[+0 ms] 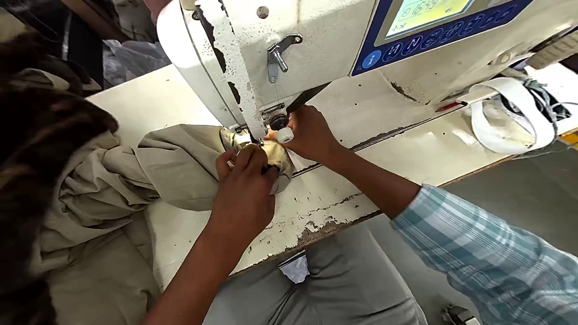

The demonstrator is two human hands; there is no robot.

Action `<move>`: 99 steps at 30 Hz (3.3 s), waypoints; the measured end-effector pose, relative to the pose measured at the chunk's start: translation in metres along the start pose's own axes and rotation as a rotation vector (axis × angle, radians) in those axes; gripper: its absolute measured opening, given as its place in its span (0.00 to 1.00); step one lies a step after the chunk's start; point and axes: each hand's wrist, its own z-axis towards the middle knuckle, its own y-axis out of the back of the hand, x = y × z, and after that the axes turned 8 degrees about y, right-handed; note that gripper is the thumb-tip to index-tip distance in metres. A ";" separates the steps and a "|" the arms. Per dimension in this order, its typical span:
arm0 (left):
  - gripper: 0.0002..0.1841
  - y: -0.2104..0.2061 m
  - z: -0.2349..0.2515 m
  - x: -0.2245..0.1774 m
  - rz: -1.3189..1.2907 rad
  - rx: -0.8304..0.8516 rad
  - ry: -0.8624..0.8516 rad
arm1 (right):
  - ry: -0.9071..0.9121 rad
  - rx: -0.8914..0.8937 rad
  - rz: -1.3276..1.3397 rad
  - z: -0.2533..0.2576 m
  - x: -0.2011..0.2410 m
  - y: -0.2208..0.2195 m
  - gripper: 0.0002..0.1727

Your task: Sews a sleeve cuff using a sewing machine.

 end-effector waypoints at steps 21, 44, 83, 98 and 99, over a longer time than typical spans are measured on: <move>0.14 -0.002 0.002 -0.002 -0.009 0.051 0.009 | -0.031 0.330 0.215 -0.011 0.013 0.043 0.11; 0.15 -0.002 0.004 -0.004 0.021 0.030 -0.012 | -0.170 0.409 0.297 0.011 0.014 0.018 0.10; 0.20 -0.004 0.004 -0.009 0.020 0.068 0.027 | 0.009 0.470 0.066 -0.013 0.019 0.041 0.04; 0.19 -0.007 0.001 -0.009 0.020 0.024 0.029 | -0.009 0.292 -0.037 -0.010 0.029 0.033 0.07; 0.19 -0.007 0.001 -0.009 0.025 0.030 0.029 | -0.014 0.291 -0.008 -0.009 0.026 0.033 0.07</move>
